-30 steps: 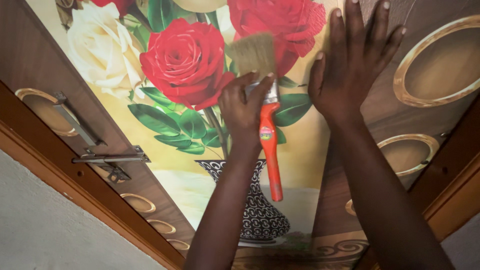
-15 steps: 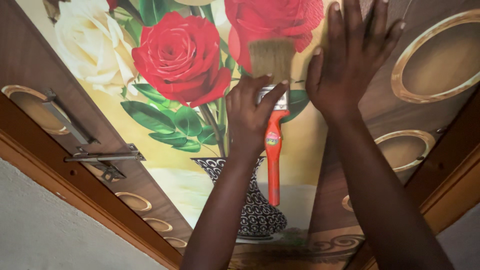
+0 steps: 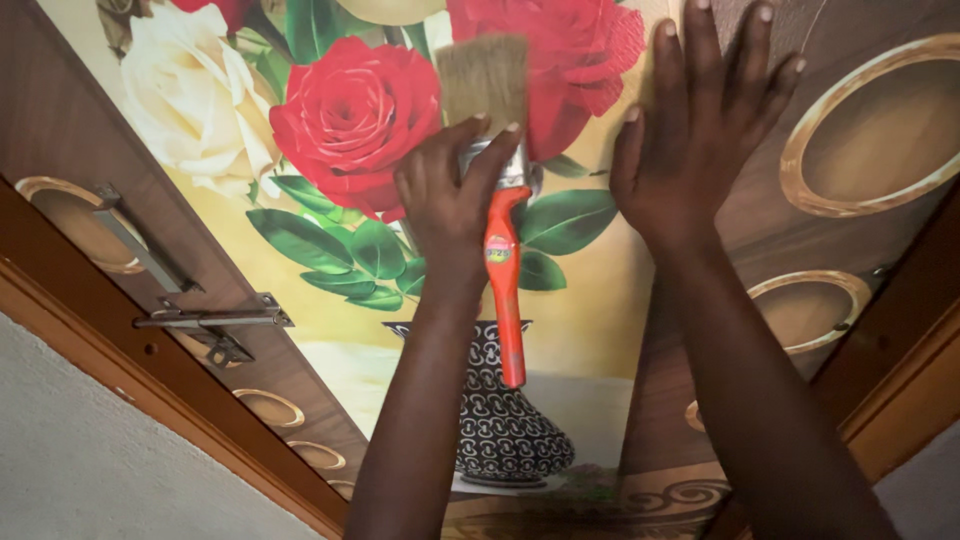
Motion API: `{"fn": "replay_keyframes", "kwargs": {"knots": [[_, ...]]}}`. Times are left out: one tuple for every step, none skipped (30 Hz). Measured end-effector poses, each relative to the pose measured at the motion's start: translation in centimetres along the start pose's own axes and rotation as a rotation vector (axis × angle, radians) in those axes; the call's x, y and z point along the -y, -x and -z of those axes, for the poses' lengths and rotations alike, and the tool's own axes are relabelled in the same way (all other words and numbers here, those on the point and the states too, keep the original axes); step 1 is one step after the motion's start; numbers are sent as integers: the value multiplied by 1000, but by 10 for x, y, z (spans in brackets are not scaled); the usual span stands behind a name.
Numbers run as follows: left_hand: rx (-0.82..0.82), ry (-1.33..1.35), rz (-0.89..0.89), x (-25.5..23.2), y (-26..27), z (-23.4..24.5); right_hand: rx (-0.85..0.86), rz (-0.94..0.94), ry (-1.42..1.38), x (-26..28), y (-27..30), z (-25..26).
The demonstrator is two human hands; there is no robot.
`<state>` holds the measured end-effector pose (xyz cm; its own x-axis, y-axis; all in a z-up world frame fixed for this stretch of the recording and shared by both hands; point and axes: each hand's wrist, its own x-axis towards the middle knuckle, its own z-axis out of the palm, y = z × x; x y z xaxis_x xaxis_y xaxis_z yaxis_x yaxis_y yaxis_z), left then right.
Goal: The person uses a red-handled brush to smooth a floral wallpaper onto a wooden door, working from the top section down to the lower area. The left hand holds the wallpaper in place while the right hand brushes over the surface to remove air bubbles and ensure adhesion.
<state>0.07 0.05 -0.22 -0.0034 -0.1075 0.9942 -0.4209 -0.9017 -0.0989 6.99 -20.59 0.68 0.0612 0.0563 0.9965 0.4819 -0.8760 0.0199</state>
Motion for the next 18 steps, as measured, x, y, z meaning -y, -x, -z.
{"fn": "replay_keyframes", "kwargs": {"knots": [[-4,-20,17,1,3,-1,2,-5,-4,0,0,0],[-7,-38,34,1,7,-4,4,-10,-7,0,1,0],[-10,-56,52,1,11,-5,5,-13,-8,0,1,-1],[-13,-73,55,0,17,-7,5,-14,-9,-1,1,-2],[-15,-90,58,-3,23,-8,6,-15,-11,-1,2,-2],[-19,-109,61,-6,27,-7,-14,-5,9,-2,1,-4],[8,-70,75,-8,33,-4,-35,6,28,-2,-1,-6],[37,-33,89,-10,40,0,-54,16,45,-1,-2,-8],[65,4,104,-12,44,3,-47,14,37,-2,-1,-8],[57,-7,105,-14,46,1,-39,11,29,-2,0,-6],[49,-19,105,-16,47,-4,-32,9,22,-2,1,-5],[40,-30,104,-19,48,-7,-27,-10,-5,-2,2,-5],[47,4,87,-22,50,-8,-22,-28,-32,-2,2,-4],[56,42,70,-27,53,-7,-14,-48,-56,-3,3,-3],[65,79,54,-32,54,-7,-23,-52,-72,-3,4,-4],[72,95,41,-35,54,-9,-31,-57,-88,-3,5,-5],[80,110,28,-37,53,-10,-38,-62,-104,-3,6,-5],[85,125,13,-39,50,-13,-41,-55,-107,-4,6,-5]]}}
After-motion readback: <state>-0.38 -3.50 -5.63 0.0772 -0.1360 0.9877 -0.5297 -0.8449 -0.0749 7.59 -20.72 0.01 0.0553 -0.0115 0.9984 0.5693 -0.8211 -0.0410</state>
